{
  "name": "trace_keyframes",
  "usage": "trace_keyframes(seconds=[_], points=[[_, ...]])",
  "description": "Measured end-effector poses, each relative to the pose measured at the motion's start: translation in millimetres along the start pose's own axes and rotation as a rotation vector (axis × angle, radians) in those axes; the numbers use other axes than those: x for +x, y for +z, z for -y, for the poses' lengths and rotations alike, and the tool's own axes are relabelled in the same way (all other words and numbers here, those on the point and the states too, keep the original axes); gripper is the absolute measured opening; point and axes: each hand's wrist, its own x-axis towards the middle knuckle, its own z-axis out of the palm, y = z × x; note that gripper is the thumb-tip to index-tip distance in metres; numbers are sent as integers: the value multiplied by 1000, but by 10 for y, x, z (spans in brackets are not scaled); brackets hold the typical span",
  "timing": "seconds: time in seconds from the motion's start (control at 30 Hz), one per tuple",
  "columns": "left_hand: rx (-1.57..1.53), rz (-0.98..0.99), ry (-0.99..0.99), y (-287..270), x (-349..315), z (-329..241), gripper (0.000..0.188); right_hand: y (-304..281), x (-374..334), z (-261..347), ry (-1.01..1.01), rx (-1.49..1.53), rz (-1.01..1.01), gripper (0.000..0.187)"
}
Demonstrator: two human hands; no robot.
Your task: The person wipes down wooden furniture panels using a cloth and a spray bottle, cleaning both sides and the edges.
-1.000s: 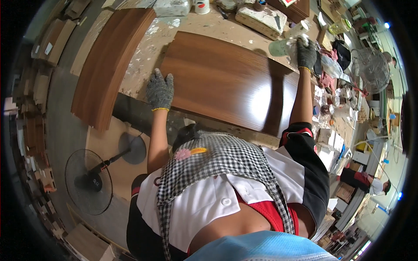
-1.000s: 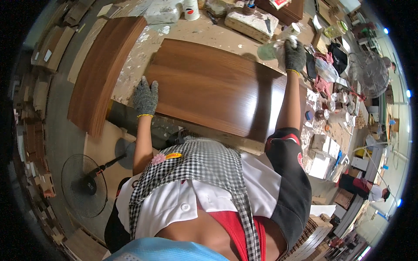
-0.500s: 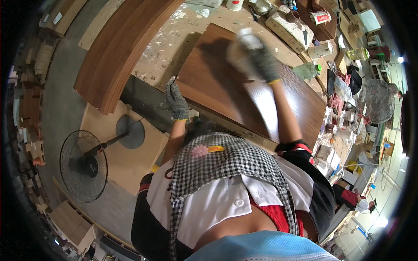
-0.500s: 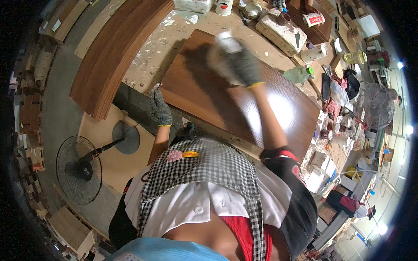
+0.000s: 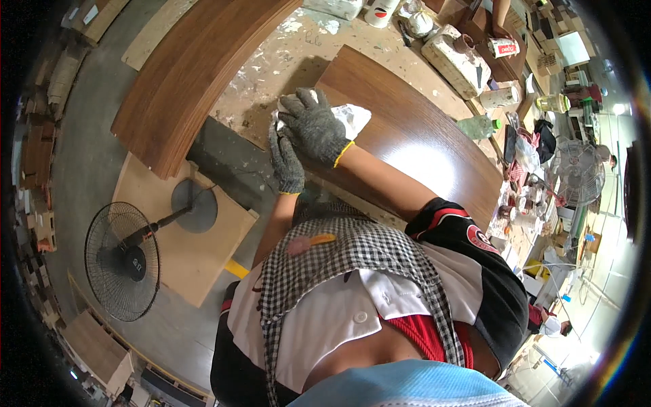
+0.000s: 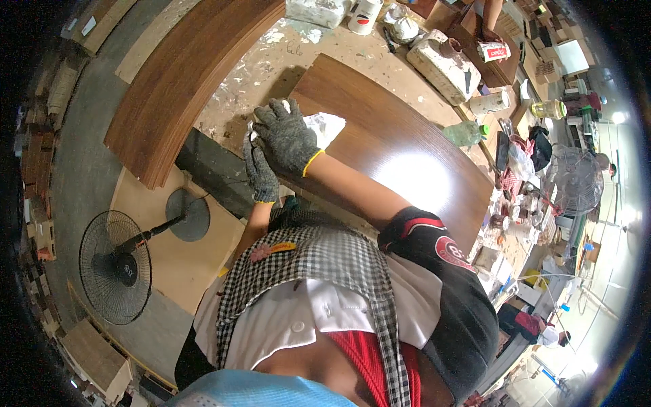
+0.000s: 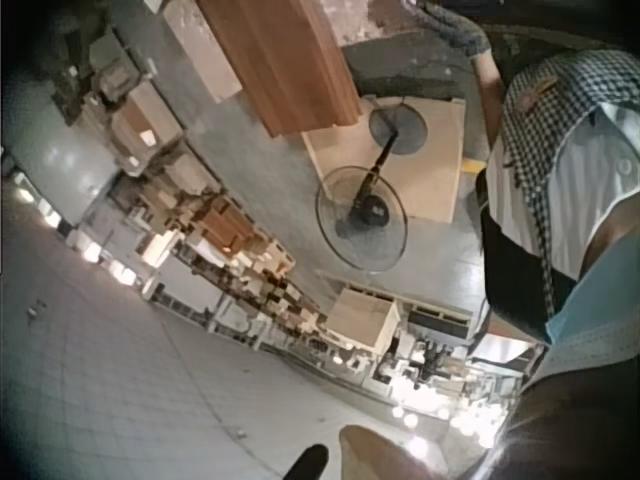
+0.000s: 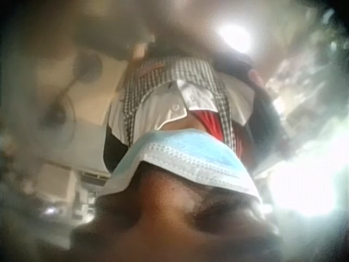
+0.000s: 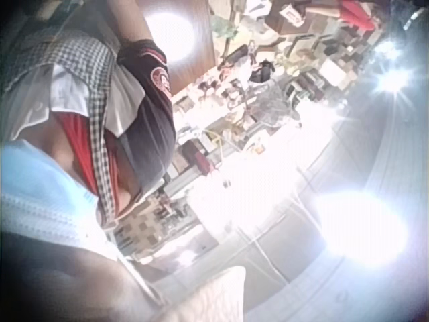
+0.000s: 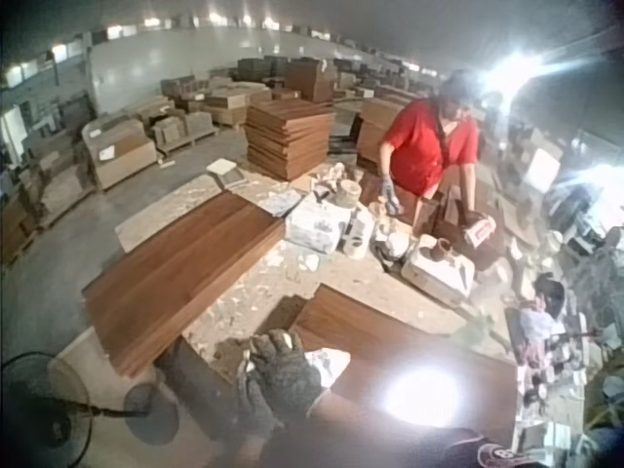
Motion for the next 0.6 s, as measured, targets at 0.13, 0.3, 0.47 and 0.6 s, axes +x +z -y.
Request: trace_keyframes(seconds=[0.13, 0.3, 0.47, 0.6], points=[[130, 28, 78, 0, -52, 25, 52, 4, 276, -738, 306, 162, -198, 45], [125, 52, 51, 6, -16, 65, 49, -238, 185, -488, 307, -97, -68, 50], [549, 84, 168, -153, -16, -43, 45, 36, -817, -347, 132, 242, -491, 32], [1120, 263, 362, -59, 353, -526, 58, 3, -1817, -1375, 748, -201, -49, 33]])
